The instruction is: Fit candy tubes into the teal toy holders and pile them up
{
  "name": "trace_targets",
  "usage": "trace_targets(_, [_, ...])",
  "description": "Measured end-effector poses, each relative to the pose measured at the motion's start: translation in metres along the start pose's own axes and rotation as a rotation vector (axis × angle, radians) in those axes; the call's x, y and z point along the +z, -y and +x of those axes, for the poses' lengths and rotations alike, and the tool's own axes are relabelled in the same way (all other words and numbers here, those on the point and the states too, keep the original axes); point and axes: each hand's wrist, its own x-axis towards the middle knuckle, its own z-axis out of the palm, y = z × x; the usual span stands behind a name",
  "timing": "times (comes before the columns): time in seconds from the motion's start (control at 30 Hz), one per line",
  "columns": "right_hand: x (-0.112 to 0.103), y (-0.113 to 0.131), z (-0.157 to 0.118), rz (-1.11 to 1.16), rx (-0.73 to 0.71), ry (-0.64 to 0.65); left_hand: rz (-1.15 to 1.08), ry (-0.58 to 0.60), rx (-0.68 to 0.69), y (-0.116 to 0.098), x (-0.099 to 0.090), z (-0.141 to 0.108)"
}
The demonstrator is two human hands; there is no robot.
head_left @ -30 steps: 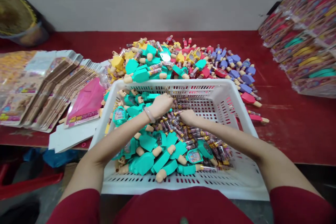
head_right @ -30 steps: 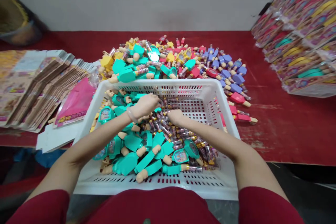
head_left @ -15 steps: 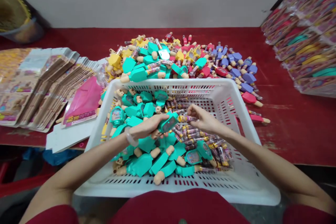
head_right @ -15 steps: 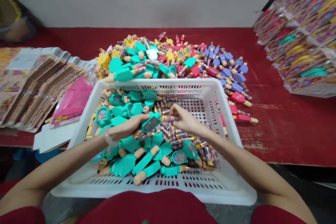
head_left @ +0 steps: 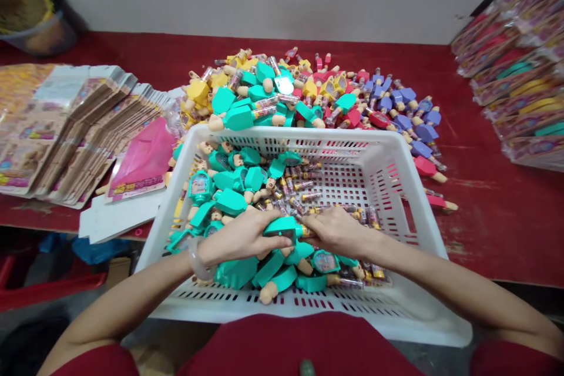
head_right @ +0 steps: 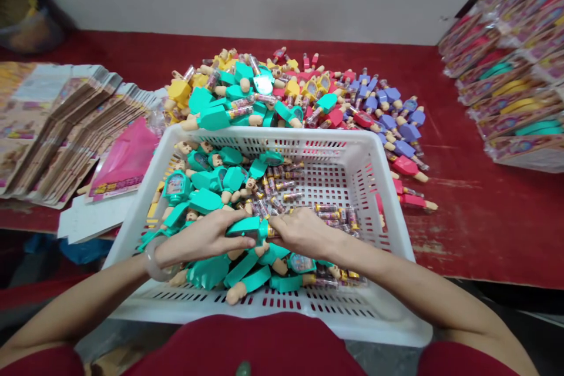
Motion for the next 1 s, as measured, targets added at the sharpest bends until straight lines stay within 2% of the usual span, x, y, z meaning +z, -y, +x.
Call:
trace_targets(0.13, [-0.001,0.01,-0.002,-0.147,-0.116,-0.067,-0.346,0.227,-0.28,-0.003,0.003,-0.002])
trace_targets(0.2, [-0.002,0.017,-0.005,-0.2,-0.159,-0.064,-0.47,0.328,-0.344,-0.003,0.005,-0.001])
trace_targets(0.37, [0.0,0.028,-0.012,-0.213,-0.118,-0.043,-0.596,0.407,-0.45,0.001,0.013,0.001])
trace_targets(0.53, [0.002,0.027,-0.014,-0.242,-0.066,-0.076,-0.764,0.461,-0.55,0.013,0.019,0.008])
trace_targets(0.67, [0.003,0.03,-0.016,-0.264,-0.087,-0.067,-0.732,0.557,-0.558,0.018,0.02,0.012])
trace_targets(0.73, [0.004,0.033,-0.016,-0.21,-0.037,0.009,-0.633,0.542,-0.475,0.016,0.02,0.011])
trace_targets(0.77, [0.004,0.033,-0.015,-0.156,0.027,0.069,-0.531,0.485,-0.387,0.015,0.02,0.01])
trace_targets(0.83, [0.003,0.029,-0.011,0.034,0.212,0.202,-0.18,0.307,-0.13,0.014,0.022,0.007])
trace_targets(0.9, [0.002,0.019,-0.005,0.368,0.348,0.354,0.252,0.112,0.137,0.015,0.025,0.006])
trace_targets(0.97, [0.001,0.007,0.001,0.736,0.363,0.535,0.56,-0.012,0.317,0.02,0.027,0.007])
trace_targets(1.0, [0.001,0.001,0.004,0.868,0.334,0.615,0.634,-0.051,0.361,0.023,0.027,0.008])
